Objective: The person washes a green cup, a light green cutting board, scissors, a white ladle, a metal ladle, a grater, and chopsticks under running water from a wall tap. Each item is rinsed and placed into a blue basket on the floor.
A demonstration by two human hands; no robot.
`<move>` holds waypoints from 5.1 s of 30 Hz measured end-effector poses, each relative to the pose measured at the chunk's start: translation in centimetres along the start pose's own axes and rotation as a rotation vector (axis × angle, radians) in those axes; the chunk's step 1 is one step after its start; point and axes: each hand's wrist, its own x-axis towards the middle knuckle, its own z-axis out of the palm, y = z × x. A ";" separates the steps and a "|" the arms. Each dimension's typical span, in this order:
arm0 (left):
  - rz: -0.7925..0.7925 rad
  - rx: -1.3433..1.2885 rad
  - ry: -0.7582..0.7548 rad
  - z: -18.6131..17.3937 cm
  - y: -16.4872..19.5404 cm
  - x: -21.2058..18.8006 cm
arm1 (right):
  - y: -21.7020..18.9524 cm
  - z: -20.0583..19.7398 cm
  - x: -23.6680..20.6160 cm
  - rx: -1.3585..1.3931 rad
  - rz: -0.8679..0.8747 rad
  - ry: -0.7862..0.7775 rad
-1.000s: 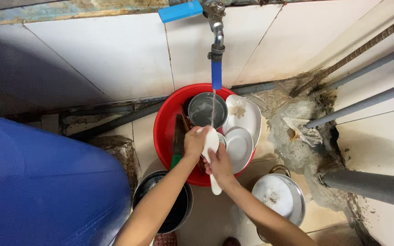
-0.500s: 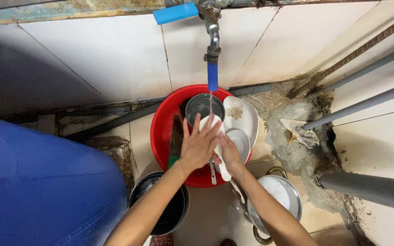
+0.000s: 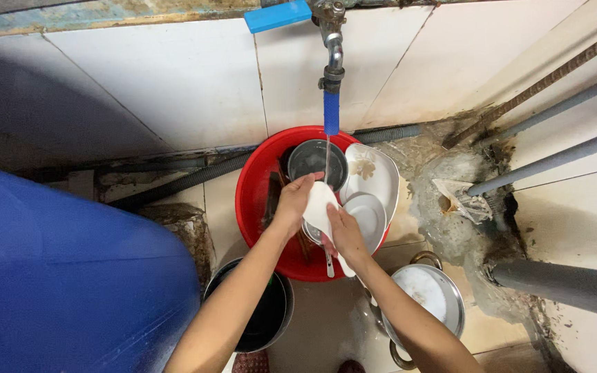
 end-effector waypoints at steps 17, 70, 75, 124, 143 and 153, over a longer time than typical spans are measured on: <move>-0.021 -0.391 -0.012 3.3 -0.1 -1.7 | 0.5 2.8 3.8 -0.436 -0.764 0.422; -0.181 0.057 0.509 4.6 -1.2 -0.4 | 4.2 -2.4 2.5 -0.395 -0.419 -0.097; 0.558 0.209 0.399 2.9 -2.7 1.6 | 2.9 -0.6 -1.2 -0.602 -0.601 -0.030; -0.112 0.240 -0.135 3.1 -1.5 0.0 | 10.5 -4.9 8.2 -0.931 -0.293 0.110; -0.083 -0.313 0.161 -3.2 -3.4 -0.4 | 8.2 -2.1 6.1 -0.078 -0.215 0.018; -0.181 -0.330 0.049 -1.4 -1.3 -3.0 | 1.7 -0.2 0.8 0.052 -0.337 0.102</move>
